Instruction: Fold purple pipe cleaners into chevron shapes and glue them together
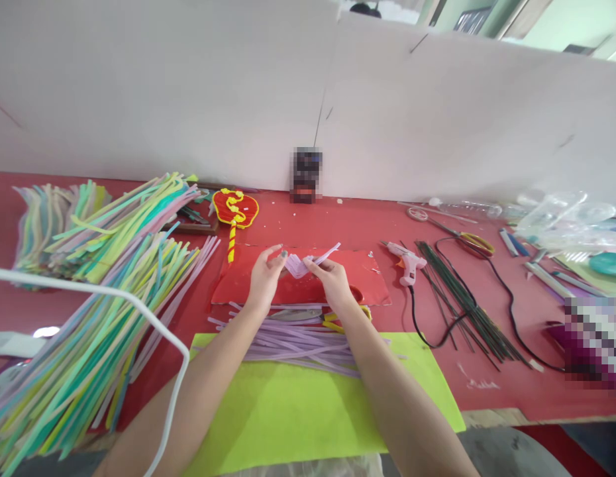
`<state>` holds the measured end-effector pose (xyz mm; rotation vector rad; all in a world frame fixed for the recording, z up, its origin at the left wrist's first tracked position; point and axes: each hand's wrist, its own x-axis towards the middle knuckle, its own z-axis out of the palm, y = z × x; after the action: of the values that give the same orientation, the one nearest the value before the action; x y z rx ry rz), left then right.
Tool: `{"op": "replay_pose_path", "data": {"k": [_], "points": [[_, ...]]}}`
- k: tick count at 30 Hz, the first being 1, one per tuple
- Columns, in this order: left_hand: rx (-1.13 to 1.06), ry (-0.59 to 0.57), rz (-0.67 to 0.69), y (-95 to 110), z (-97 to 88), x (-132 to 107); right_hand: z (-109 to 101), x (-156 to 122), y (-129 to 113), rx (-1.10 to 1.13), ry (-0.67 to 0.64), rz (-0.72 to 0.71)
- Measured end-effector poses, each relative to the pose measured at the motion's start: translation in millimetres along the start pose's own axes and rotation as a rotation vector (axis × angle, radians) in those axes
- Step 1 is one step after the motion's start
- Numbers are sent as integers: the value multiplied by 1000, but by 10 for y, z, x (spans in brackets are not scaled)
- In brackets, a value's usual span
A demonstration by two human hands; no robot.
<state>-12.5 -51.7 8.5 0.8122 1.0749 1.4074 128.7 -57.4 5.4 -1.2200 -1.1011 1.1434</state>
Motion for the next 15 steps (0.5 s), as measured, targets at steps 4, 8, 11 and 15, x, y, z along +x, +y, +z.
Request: {"op": "replay_pose_path", "data": {"k": [4, 8, 11, 15], "points": [[93, -16, 57, -11, -4, -18, -5, -17, -29, 12, -16, 17], [134, -24, 74, 18, -2, -51, 3, -24, -40, 29, -44, -1], [163, -13, 93, 34, -1, -58, 7, -21, -36, 30, -56, -12], [207, -11, 127, 14, -12, -39, 7, -17, -32, 21, -49, -7]]}}
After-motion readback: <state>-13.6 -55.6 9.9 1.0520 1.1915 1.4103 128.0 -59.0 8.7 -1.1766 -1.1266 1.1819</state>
